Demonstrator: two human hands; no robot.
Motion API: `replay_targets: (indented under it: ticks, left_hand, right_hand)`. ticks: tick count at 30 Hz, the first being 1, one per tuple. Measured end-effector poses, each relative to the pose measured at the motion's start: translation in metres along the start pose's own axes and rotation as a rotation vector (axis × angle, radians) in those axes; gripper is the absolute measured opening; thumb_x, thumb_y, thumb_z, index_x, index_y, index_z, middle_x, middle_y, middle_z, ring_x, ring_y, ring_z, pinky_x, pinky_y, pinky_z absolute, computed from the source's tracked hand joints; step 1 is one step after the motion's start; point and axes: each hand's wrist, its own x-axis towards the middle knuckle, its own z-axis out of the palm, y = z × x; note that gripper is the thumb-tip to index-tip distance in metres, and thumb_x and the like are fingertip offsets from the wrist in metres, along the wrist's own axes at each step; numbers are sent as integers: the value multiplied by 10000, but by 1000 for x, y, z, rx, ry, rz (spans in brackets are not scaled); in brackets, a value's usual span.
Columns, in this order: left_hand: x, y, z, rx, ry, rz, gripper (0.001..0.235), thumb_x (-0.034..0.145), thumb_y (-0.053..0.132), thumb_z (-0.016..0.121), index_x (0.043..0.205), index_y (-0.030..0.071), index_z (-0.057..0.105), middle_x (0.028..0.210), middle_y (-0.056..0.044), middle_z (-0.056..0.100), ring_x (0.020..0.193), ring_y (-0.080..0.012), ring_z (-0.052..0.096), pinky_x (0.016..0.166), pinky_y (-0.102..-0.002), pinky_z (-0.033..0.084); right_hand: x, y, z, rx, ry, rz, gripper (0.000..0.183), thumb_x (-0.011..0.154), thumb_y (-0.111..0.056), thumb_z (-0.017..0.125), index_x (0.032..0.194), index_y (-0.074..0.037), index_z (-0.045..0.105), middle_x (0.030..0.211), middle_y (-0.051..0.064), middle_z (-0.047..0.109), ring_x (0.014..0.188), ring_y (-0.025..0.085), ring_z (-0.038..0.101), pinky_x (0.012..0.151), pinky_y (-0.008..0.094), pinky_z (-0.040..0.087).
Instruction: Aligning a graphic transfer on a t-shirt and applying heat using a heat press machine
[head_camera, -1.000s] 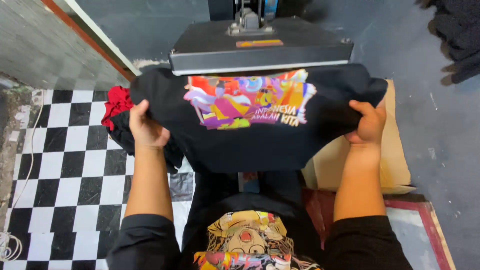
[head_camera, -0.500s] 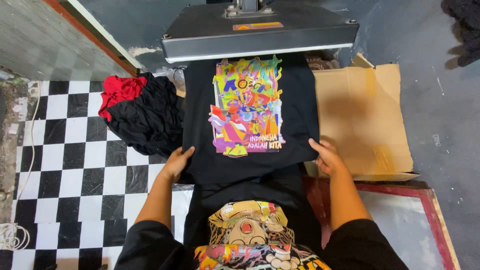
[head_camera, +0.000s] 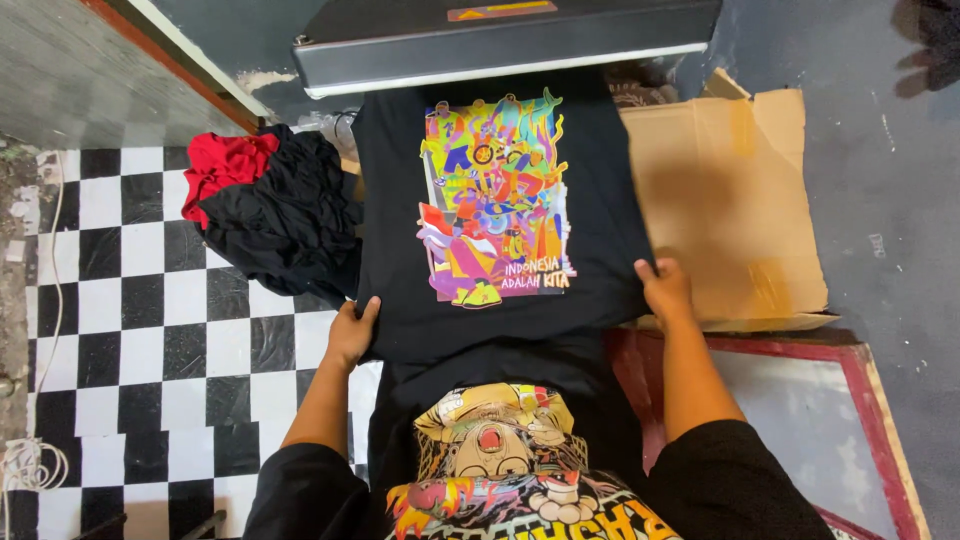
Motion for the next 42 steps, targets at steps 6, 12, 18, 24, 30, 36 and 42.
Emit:
replay_targets:
  ticks: [6,12,18,24,30,36,42]
  left_hand:
    - [9,2,-3,61,17,11,625,990,554,622,1289,5,645,1241,-281,685,1269,-437,600,1041,-532,496]
    - [12,-2,-4,125,29,25,644,975,562,639,1305,10,634,1270,-278,680,1286,-437,589,1061,-534,486]
    - [9,-9,-9,83,69,5,601,965,549,664,1265,28,660,1194,-274,700,1229,-451,621,1020,-529,506]
    - [6,9,-8,145,147,22,798,843,500,805,1456,85,508,1351,-271,600,1302,-479,561,1103,-549,464]
    - [-19,55,19,84,53,262,735,932,465,715,1496,46,497,1373,-294,584,1336,-477,535,1141,-570,410]
    - [-20,43,22,187,-5,223,828,792,412,877,1458,46,550,1306,-266,641,1292,-453,587,1094,-544,483]
    - [-3,20,34,65,16,154,748,799,397,874,1420,103,579,1297,-194,693,1281,-369,611,1071,-511,503]
  right_hand:
    - [-15,5,-1,11,-55,87,416,947,-387,776,1180,-50,703,1110,191,681,1026,357,673,745,467,559]
    - [-84,-94,-45,-143,-224,161,547,937,-371,734,1304,25,647,1265,269,665,1191,408,639,878,528,558]
    - [-83,-95,-64,-71,-282,249,641,922,-382,740,1388,30,586,1293,320,614,1109,389,614,438,383,435]
    - [-88,-92,-25,-130,111,-90,368,947,-25,560,1312,-6,520,1253,238,439,1279,464,423,1062,565,416]
    - [-104,-100,28,11,-190,-130,558,946,-264,731,1365,53,542,1290,317,617,1203,421,628,988,509,531]
    - [-66,-34,50,-10,-368,4,748,867,-391,830,1443,-27,523,1296,287,624,1189,391,646,956,505,564]
    - [-91,-50,34,405,-393,95,812,840,-221,887,1467,55,450,1184,236,630,1024,307,651,848,401,566]
